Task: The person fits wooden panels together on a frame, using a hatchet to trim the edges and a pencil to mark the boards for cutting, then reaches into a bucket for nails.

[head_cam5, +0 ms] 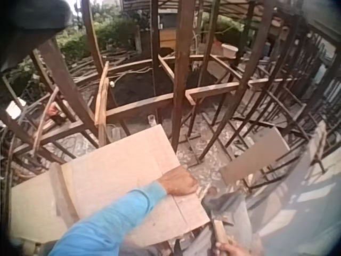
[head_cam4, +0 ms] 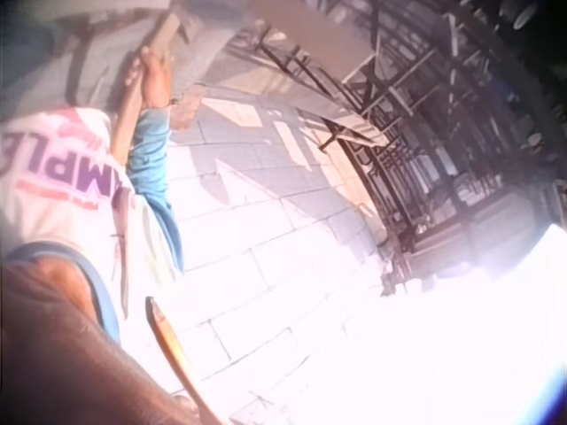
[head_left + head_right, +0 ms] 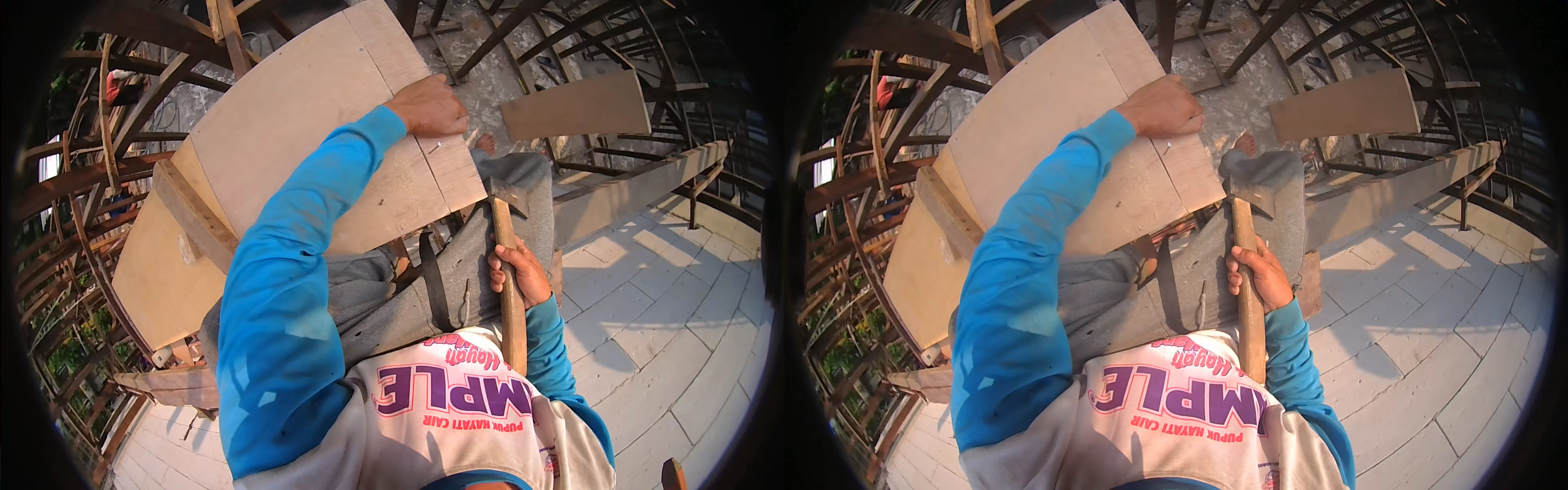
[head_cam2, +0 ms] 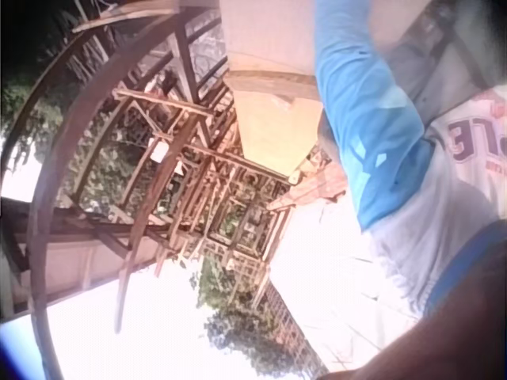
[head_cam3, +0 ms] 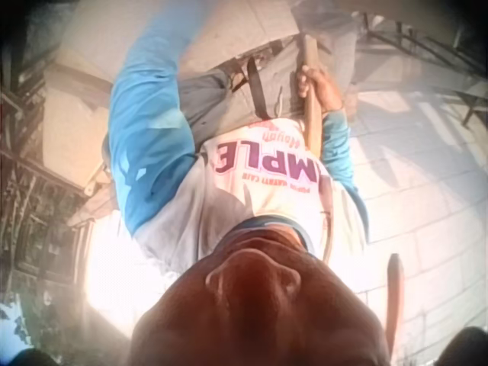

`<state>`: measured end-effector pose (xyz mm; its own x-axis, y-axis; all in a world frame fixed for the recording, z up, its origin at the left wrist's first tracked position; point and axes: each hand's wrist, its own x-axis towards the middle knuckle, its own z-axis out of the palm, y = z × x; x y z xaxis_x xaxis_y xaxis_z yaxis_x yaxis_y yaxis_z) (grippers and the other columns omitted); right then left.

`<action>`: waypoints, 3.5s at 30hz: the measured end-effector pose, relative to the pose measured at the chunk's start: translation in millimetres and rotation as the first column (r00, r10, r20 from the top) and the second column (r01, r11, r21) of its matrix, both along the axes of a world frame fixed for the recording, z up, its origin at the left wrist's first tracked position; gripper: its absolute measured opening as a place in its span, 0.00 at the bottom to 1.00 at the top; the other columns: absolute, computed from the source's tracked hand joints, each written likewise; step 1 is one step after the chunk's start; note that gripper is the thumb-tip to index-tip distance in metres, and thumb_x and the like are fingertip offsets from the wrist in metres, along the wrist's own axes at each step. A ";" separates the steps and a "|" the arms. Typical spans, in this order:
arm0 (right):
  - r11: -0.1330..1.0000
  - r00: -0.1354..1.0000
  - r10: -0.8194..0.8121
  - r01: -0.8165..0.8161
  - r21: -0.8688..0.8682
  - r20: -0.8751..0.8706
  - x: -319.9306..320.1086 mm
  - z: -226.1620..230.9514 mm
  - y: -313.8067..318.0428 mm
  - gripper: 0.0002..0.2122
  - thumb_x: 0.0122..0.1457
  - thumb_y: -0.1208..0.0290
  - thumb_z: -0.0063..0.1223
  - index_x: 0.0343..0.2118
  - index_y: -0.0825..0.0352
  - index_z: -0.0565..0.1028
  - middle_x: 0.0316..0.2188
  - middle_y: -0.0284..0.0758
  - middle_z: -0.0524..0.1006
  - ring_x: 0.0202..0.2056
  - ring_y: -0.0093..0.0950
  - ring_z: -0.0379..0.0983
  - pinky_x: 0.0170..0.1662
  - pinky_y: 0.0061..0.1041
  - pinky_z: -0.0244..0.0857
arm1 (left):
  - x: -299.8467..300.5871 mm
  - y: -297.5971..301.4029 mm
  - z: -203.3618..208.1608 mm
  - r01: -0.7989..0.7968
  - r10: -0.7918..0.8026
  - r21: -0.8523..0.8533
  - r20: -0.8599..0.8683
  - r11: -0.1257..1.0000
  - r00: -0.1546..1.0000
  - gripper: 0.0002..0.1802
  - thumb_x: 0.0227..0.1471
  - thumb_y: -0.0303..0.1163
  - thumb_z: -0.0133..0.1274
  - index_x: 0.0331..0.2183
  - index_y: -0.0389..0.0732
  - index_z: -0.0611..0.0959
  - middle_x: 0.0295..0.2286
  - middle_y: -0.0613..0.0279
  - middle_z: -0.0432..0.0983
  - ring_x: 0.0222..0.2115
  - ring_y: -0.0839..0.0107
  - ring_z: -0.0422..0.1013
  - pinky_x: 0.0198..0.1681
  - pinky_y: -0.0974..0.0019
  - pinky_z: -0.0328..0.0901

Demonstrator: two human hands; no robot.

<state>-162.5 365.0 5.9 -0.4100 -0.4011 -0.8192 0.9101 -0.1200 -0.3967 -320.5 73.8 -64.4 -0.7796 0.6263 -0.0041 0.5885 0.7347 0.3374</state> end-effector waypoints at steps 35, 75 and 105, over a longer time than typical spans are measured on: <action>0.736 0.347 0.646 -0.049 0.675 -0.680 -34.2 72.5 -64.8 0.23 0.58 0.77 0.50 0.56 0.65 0.58 0.36 0.48 0.75 0.35 0.41 0.75 0.38 0.33 0.67 | -4.2 -2.1 -18.3 -0.014 0.016 0.020 -0.127 1.000 0.992 0.17 0.55 0.40 0.45 0.23 0.44 0.83 0.22 0.58 0.78 0.25 0.58 0.69 0.40 0.60 0.60; 0.993 0.931 0.011 -0.052 -0.105 -0.364 -100.8 -100.7 -48.3 0.26 0.54 0.72 0.56 0.55 0.74 0.61 0.47 0.42 0.76 0.47 0.29 0.71 0.53 0.27 0.64 | 3.8 -0.7 -3.8 -0.028 0.029 -0.050 0.009 0.998 1.000 0.18 0.57 0.40 0.45 0.26 0.40 0.82 0.25 0.59 0.77 0.31 0.63 0.70 0.41 0.61 0.59; 0.960 0.885 0.281 -0.260 0.106 -0.370 -98.1 -140.1 -41.3 0.34 0.46 0.66 0.62 0.55 0.74 0.61 0.45 0.48 0.73 0.47 0.37 0.70 0.50 0.29 0.63 | 28.9 0.3 14.6 -0.151 0.222 0.255 -0.278 0.955 0.935 0.16 0.52 0.37 0.45 0.16 0.42 0.73 0.20 0.63 0.69 0.29 0.64 0.68 0.50 0.57 0.57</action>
